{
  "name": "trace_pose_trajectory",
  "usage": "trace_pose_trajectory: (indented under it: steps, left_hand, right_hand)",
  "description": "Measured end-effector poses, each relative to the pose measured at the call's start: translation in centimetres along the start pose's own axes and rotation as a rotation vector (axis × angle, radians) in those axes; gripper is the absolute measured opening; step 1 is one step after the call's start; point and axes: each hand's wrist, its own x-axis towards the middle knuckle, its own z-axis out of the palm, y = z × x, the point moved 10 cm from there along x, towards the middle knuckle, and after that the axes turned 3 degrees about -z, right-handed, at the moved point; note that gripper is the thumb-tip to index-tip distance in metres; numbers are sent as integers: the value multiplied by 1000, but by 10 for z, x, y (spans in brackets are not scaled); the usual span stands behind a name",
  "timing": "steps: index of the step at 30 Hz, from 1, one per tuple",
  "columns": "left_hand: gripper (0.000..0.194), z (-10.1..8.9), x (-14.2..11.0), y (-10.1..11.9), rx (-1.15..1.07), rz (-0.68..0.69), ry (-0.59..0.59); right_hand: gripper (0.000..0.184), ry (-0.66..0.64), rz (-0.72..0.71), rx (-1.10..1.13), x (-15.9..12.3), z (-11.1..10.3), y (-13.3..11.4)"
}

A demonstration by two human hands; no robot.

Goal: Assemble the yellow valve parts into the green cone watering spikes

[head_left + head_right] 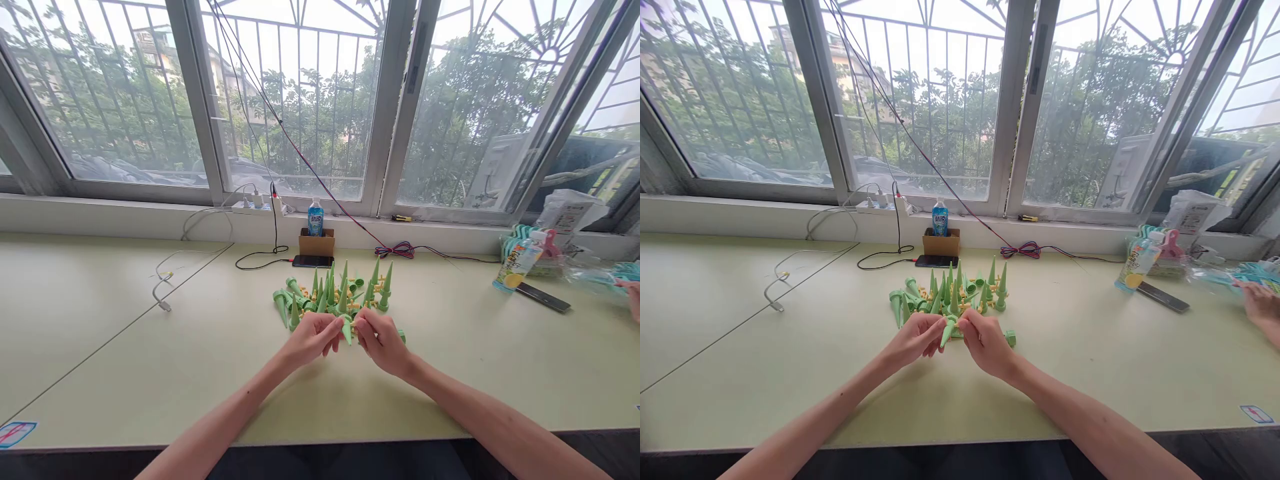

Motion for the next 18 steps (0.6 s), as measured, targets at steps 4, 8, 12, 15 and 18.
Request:
trace_pose_trajectory:
  steps: [4,8,12,15,18]
  left_hand:
    - [60,0,0,2,-19,0,-1]
    - [57,0,1,-4,-38,-18,-8]
    - [53,1,1,-11,-60,-37,-19]
    - [52,0,1,-13,-60,-39,-13]
    - [51,-1,0,-12,-55,-43,-3]
  right_hand:
    - [40,-1,-11,-1,1,0,-1]
    - [38,-9,0,10,0,1,1]
    - [37,-14,4,19,0,2,1]
    - [36,-27,11,28,0,3,2]
    - [36,-41,18,26,0,4,3]
